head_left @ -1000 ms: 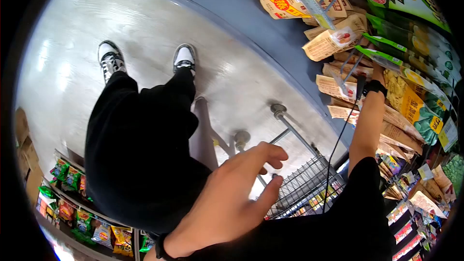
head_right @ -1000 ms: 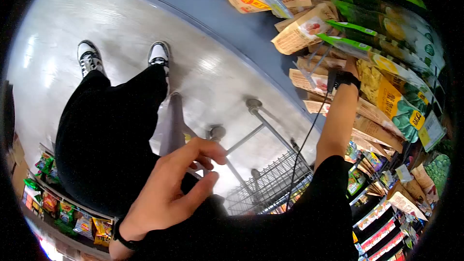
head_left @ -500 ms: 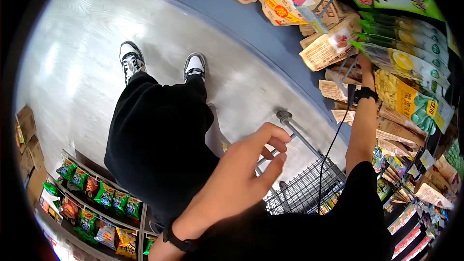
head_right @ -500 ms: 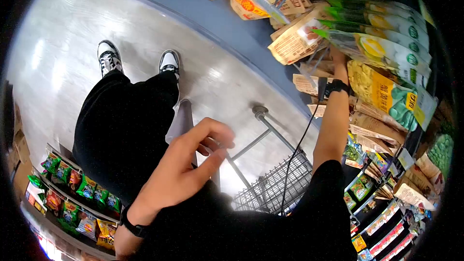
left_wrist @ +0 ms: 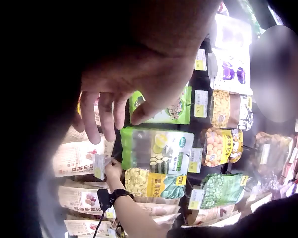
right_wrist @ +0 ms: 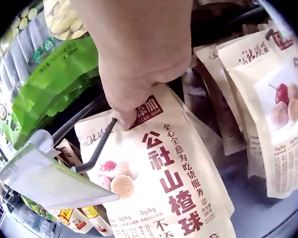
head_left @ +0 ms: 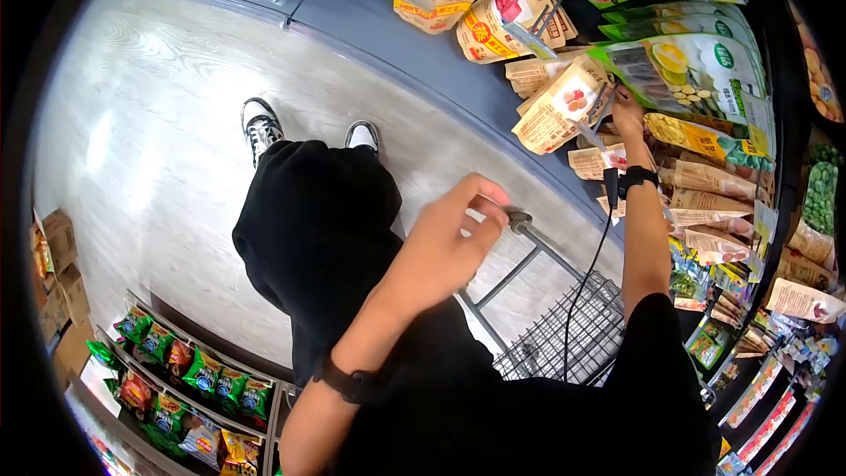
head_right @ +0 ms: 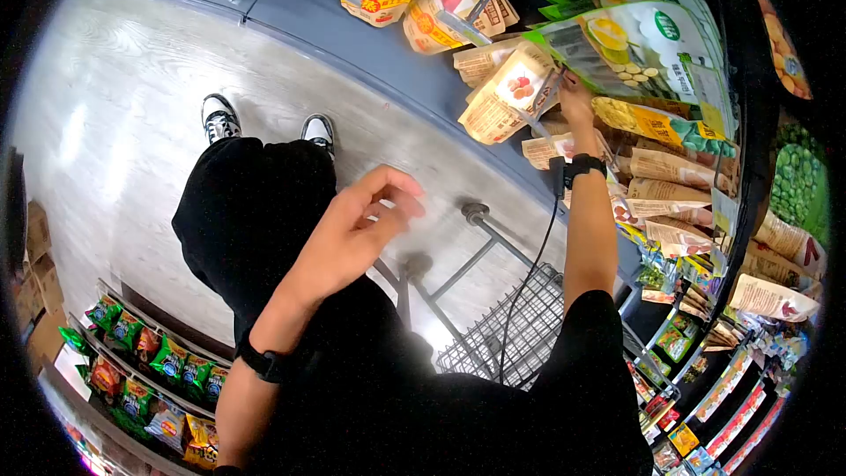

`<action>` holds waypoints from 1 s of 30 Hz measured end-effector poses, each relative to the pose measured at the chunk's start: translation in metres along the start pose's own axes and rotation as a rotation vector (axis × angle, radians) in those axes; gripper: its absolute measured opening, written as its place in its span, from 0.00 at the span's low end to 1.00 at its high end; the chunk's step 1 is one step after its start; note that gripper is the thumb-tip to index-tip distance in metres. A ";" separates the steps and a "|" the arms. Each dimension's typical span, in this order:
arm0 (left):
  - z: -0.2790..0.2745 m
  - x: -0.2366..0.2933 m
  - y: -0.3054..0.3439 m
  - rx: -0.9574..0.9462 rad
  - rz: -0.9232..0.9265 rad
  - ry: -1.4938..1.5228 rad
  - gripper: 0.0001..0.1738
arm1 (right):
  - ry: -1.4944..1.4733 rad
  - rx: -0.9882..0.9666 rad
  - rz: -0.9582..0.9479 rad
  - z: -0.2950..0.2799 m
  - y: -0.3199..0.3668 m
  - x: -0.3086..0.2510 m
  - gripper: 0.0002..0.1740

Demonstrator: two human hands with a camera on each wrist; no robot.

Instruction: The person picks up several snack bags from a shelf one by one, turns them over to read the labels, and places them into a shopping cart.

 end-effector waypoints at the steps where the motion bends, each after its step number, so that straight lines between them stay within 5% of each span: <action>1: -0.001 -0.001 0.000 0.001 -0.012 0.001 0.12 | 0.044 0.038 0.030 0.002 -0.003 0.014 0.16; 3: -0.002 -0.003 0.001 -0.001 -0.024 0.000 0.12 | -0.068 0.030 -0.132 0.007 -0.015 0.049 0.13; 5: -0.001 -0.005 0.002 0.007 0.006 -0.021 0.12 | 0.359 0.068 -0.584 0.003 0.007 0.017 0.10; 6: 0.000 -0.004 0.002 -0.002 0.009 -0.025 0.12 | 0.359 0.087 -0.614 0.001 0.014 0.007 0.10; 7: 0.001 -0.004 0.003 -0.013 0.010 -0.030 0.12 | 0.359 0.094 -0.607 0.001 0.023 -0.002 0.10; 10: 0.009 0.004 0.003 -0.021 0.013 -0.078 0.12 | 0.219 0.073 -0.168 -0.010 0.047 -0.047 0.16; 15: 0.043 0.044 -0.024 -0.017 0.191 -0.289 0.09 | -0.211 0.058 -0.231 0.000 0.045 -0.037 0.16; 17: 0.057 0.053 -0.051 -0.013 0.276 -0.403 0.11 | 0.135 0.099 -0.353 -0.004 0.048 -0.043 0.14; 21: 0.063 0.031 -0.119 0.096 0.382 -0.813 0.12 | 0.009 0.138 -0.346 -0.005 0.057 -0.048 0.16; 30: 0.075 -0.022 -0.210 -0.003 0.363 -0.931 0.24 | -0.063 0.247 -0.290 -0.007 0.074 -0.057 0.16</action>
Point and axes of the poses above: each hand's wrist, its own y-axis away from the middle knuckle, its own z-axis out of the palm, x = y × z, the point moved 5 cm from there along -y, towards the middle knuckle, and after that the axes turned 8 degrees about x, right-handed, at the moved point
